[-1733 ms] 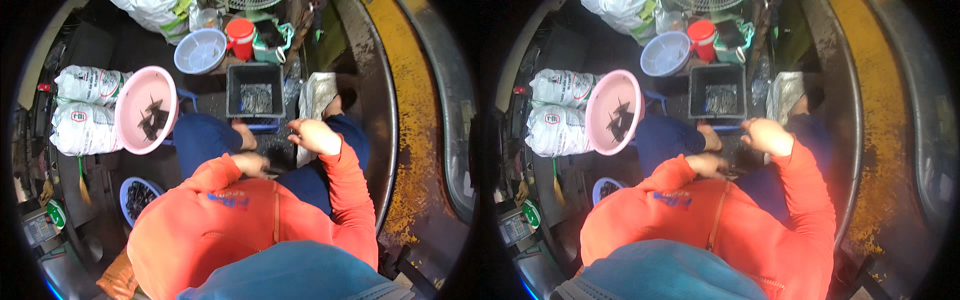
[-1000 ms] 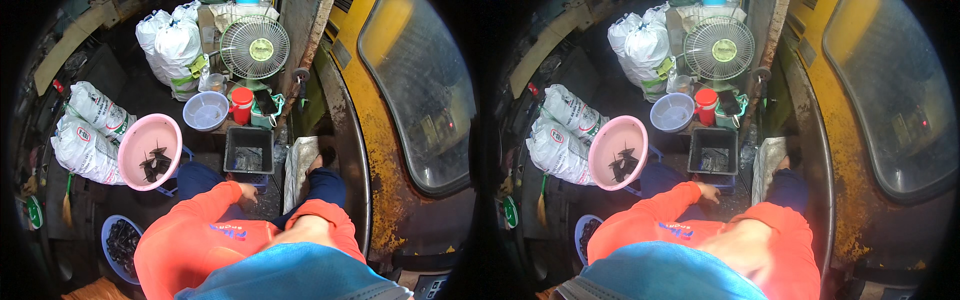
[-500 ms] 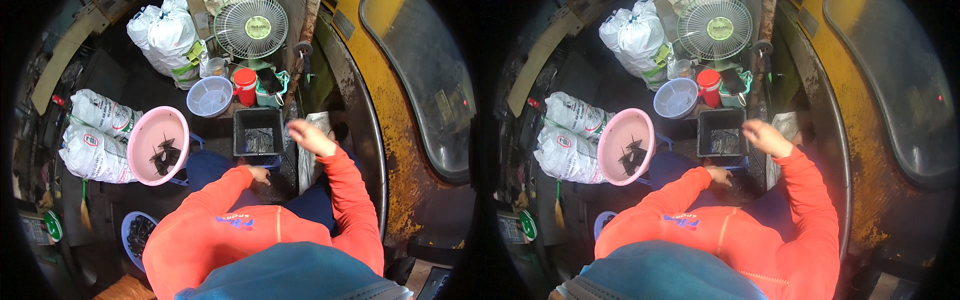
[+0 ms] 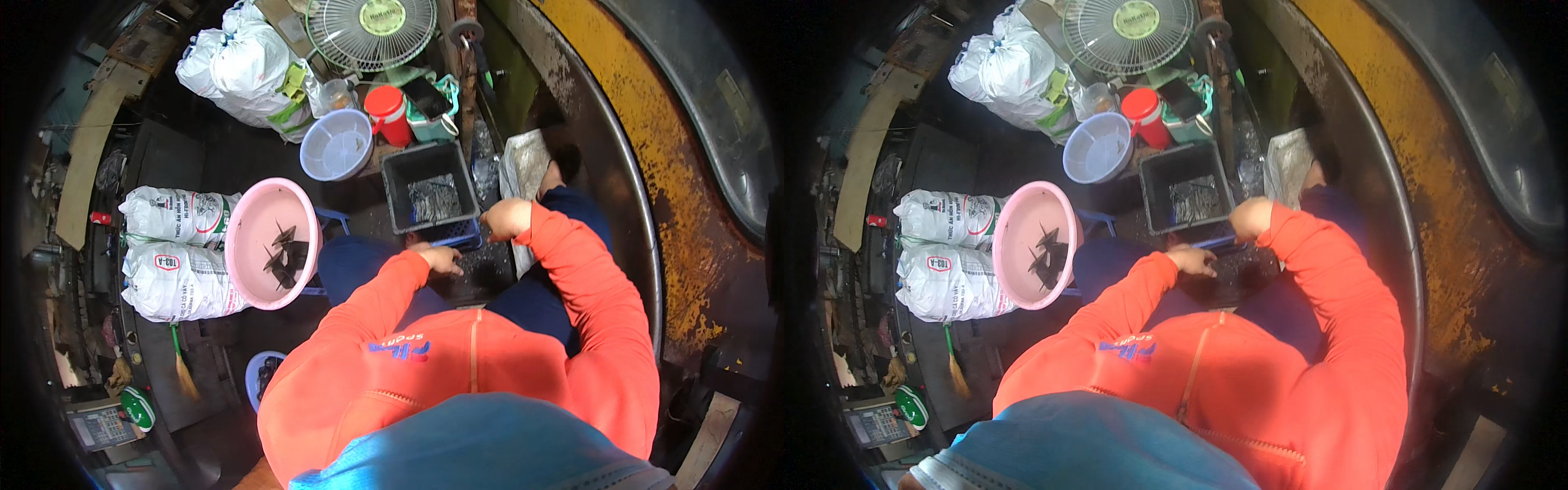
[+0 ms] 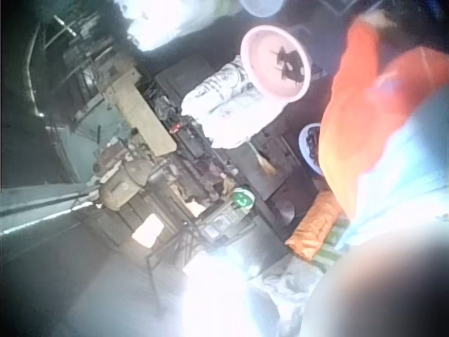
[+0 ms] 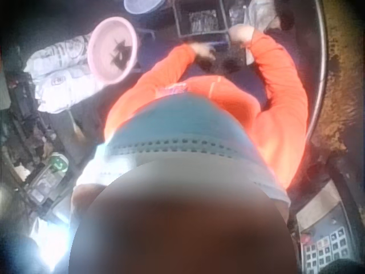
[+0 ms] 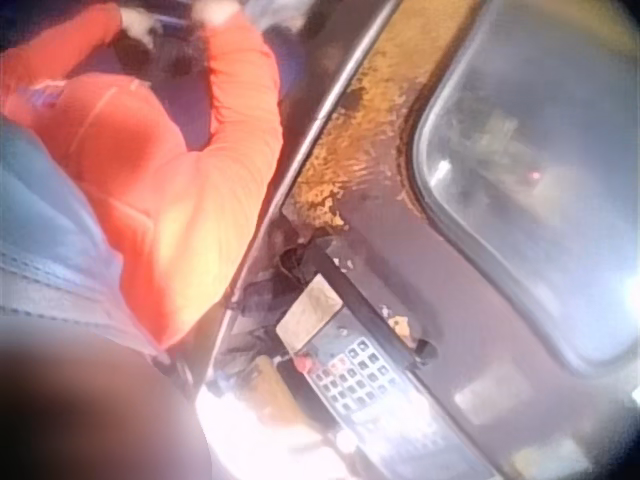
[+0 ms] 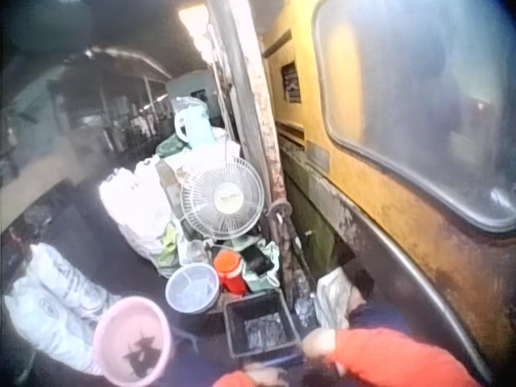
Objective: The person sits on the floor and repeatedly wipes small black metal parts with a cloth, then places them into a plastic container. The person also briefly handles a smartphone and a small black object.
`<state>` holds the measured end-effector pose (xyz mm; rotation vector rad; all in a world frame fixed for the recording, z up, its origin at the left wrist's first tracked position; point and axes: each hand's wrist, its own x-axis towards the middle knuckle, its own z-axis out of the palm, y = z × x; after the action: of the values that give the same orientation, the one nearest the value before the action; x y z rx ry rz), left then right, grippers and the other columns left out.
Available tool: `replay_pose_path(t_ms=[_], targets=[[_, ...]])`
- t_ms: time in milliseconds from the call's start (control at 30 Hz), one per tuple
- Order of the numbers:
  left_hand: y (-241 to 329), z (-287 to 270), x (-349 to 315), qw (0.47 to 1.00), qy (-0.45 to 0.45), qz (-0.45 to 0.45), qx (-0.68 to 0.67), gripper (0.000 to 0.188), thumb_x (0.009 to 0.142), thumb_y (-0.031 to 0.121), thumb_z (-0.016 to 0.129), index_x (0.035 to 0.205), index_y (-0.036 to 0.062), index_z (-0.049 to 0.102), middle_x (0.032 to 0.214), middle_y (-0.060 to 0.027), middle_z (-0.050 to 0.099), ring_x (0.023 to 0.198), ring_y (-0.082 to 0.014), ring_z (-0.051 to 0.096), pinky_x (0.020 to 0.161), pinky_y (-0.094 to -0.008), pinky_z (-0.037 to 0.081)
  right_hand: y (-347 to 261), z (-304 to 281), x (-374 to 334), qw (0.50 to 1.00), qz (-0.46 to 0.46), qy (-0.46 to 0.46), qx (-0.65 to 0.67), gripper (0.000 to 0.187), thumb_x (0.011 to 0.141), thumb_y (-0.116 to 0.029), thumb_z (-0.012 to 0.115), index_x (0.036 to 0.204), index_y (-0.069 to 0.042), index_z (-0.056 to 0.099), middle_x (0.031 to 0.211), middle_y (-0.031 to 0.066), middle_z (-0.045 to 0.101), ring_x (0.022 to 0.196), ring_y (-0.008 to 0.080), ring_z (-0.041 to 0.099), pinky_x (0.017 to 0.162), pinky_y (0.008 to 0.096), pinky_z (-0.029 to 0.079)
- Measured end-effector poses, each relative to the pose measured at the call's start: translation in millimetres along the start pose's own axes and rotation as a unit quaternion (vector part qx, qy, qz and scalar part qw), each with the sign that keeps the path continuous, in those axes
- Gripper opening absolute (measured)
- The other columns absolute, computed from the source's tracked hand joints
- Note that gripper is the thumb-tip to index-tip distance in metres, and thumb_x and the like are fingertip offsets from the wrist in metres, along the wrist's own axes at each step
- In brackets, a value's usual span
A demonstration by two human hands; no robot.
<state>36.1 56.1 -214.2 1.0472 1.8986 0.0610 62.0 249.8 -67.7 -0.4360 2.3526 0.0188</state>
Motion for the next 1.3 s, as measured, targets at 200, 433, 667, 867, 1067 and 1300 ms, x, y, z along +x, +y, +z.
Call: replay_pose_path(t_ms=[200,433,667,867,1067,1300], targets=[[0.4,-0.8,0.1,1.0,0.003,0.002,-0.028,0.073,0.078,0.055,0.061,0.133,0.0097,0.047,0.118,-0.0089,0.062,0.111,-0.0274,0.057,0.094,-0.0372,0.042,-0.1,3.3,2.9,0.988,-0.064,0.094,0.105,0.057,0.079,-0.037,0.066,0.129,-0.012,0.052,0.106,0.0167,0.065,0.099,0.0347,0.061,0.084,0.0423,0.048],[0.9,-0.6,1.8,1.0,0.006,0.016,-0.017,0.071,0.078,0.055,0.061,0.132,0.0102,0.049,0.113,-0.0078,0.063,0.108,-0.0266,0.058,0.093,-0.036,0.042,-1.9,-2.0,-2.3,0.998,-0.037,0.038,0.038,0.057,0.081,-0.036,0.065,0.131,-0.013,0.05,0.098,0.0187,0.066,0.092,0.036,0.062,0.078,0.0434,0.048],[6.0,-3.4,-2.7,1.0,0.011,0.009,-0.02,0.07,0.078,0.054,0.061,0.132,0.0115,0.049,0.114,-0.0065,0.063,0.108,-0.0265,0.058,0.092,-0.0347,0.042,1.7,3.8,-0.7,0.993,-0.046,0.081,0.071,0.056,0.082,-0.036,0.064,0.132,-0.014,0.049,0.097,0.0183,0.066,0.089,0.037,0.063,0.077,0.044,0.049],[3.0,-3.2,-2.8,0.999,0.005,0.024,-0.03,0.071,0.078,0.057,0.058,0.132,0.0116,0.049,0.12,-0.009,0.061,0.113,-0.0293,0.055,0.096,-0.0356,0.04,3.0,3.7,-1.9,0.987,-0.093,0.108,0.068,0.052,0.081,-0.036,0.065,0.126,-0.014,0.053,0.09,0.017,0.067,0.085,0.0377,0.063,0.073,0.0447,0.049],[-59.4,46.3,36.0,0.962,0.038,-0.021,-0.269,0.051,0.08,0.034,0.068,0.116,0.0,0.058,0.108,-0.0121,0.064,0.101,-0.0225,0.059,0.088,-0.0331,0.045,-2.2,-32.3,-115.4,0.848,-0.08,0.513,0.103,0.035,0.085,-0.024,0.061,0.116,-0.009,0.058,0.11,0.0116,0.061,0.097,0.0295,0.059,0.085,0.0393,0.045],[-120.1,81.6,87.6,0.954,-0.023,0.008,-0.299,0.037,0.081,0.035,0.067,0.106,0.0078,0.068,0.097,-0.0063,0.069,0.082,-0.017,0.064,0.073,-0.0312,0.051,-67.6,-28.6,-363.1,0.396,0.274,0.822,-0.304,0.022,0.08,0.005,0.057,0.102,0.003,0.055,0.099,0.0165,0.061,0.089,0.0301,0.061,0.082,0.0393,0.051]])
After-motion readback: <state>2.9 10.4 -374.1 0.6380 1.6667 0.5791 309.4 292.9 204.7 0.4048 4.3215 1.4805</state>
